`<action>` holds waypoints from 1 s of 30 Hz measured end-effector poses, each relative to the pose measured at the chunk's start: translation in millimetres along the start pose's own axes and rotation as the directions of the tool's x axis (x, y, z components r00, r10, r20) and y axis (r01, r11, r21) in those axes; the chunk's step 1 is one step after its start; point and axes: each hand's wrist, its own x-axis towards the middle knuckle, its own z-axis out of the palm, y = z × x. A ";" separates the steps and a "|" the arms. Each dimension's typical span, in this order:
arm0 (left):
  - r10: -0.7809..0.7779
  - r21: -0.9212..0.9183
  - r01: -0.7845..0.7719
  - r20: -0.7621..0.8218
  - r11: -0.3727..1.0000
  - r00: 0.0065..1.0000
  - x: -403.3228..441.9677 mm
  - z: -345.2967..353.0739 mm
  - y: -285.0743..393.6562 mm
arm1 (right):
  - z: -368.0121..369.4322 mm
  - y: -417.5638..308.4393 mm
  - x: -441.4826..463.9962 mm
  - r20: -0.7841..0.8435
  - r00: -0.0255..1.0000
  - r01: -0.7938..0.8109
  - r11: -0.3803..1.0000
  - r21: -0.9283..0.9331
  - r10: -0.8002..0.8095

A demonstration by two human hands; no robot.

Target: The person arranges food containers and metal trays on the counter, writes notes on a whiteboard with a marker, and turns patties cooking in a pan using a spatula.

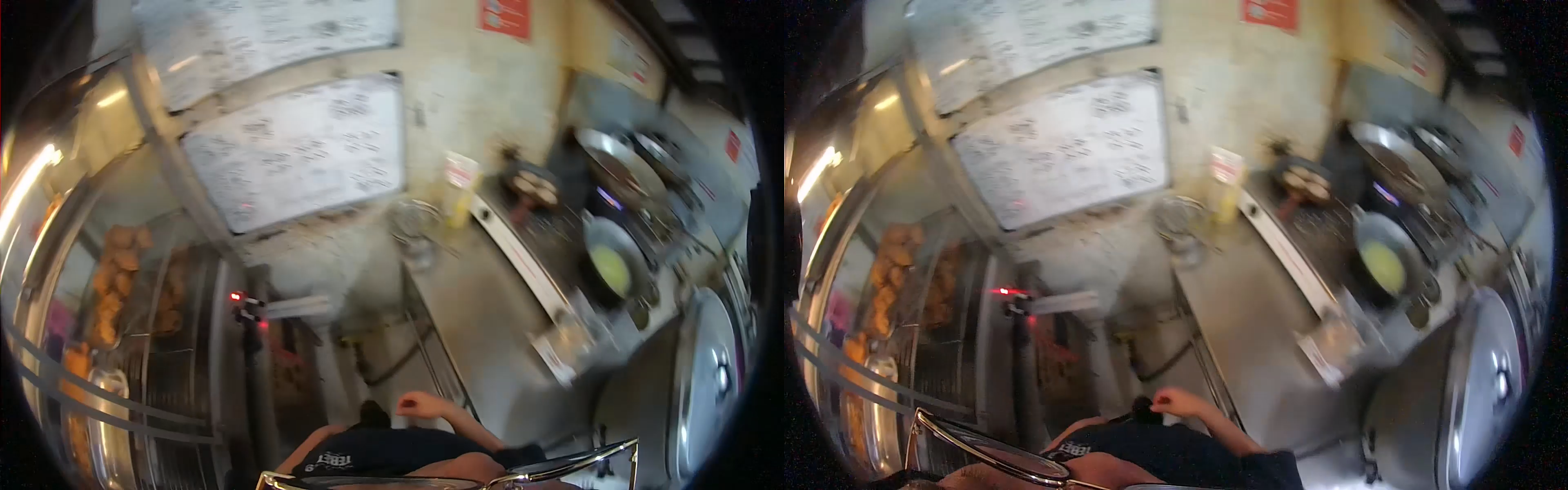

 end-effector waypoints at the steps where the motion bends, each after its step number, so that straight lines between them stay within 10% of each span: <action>1: 0.038 -0.071 -0.034 0.050 0.997 0.998 8.7 -8.0 14.8 | -9.2 -0.4 13.4 -0.034 0.998 0.049 0.999 -0.016 -0.049; 3: 0.182 0.037 -0.181 -0.016 0.983 0.983 17.4 -25.5 58.8 | -39.1 -47.2 35.6 0.044 0.964 -0.258 0.964 -0.062 0.261; 6: 0.431 0.440 -0.315 -0.191 0.841 0.882 19.8 -54.1 111.0 | -83.0 -71.4 83.1 0.052 0.963 -0.240 0.926 -0.290 0.266; 10: 0.497 0.457 -0.349 -0.257 0.818 0.829 -3.8 -81.0 128.6 | -118.6 -127.4 158.0 -0.068 0.997 -0.037 0.999 -0.021 0.035; 12: 0.517 0.460 -0.340 -0.342 0.820 0.785 -6.8 -84.7 112.9 | -114.8 -164.7 204.6 -0.011 0.993 0.116 0.968 -0.221 -0.121; 17: 0.393 0.306 -0.273 -0.461 0.912 0.795 -35.3 -68.7 103.8 | -55.6 -169.3 347.2 0.289 0.938 0.292 0.887 -0.357 -0.193; 22: 0.348 0.141 -0.338 -0.632 0.930 0.693 -49.8 -52.1 79.5 | 20.2 -86.4 479.7 0.079 0.927 0.349 0.764 -0.543 -0.367; 24: 0.076 -0.166 -0.276 -0.717 0.947 0.693 -71.3 -35.8 87.5 | 40.2 -76.0 508.2 0.009 0.896 0.366 0.727 -0.581 -0.444; 27: 0.159 -0.010 -0.318 -0.852 0.948 0.499 -82.3 -18.2 76.8 | 67.7 -67.5 517.3 0.054 0.941 0.299 0.752 -0.587 -0.333; 30: -0.048 -0.217 -0.238 -0.826 0.947 0.562 -87.7 -19.4 70.6 | 84.8 -59.5 506.2 0.099 0.950 0.299 0.762 -0.574 -0.297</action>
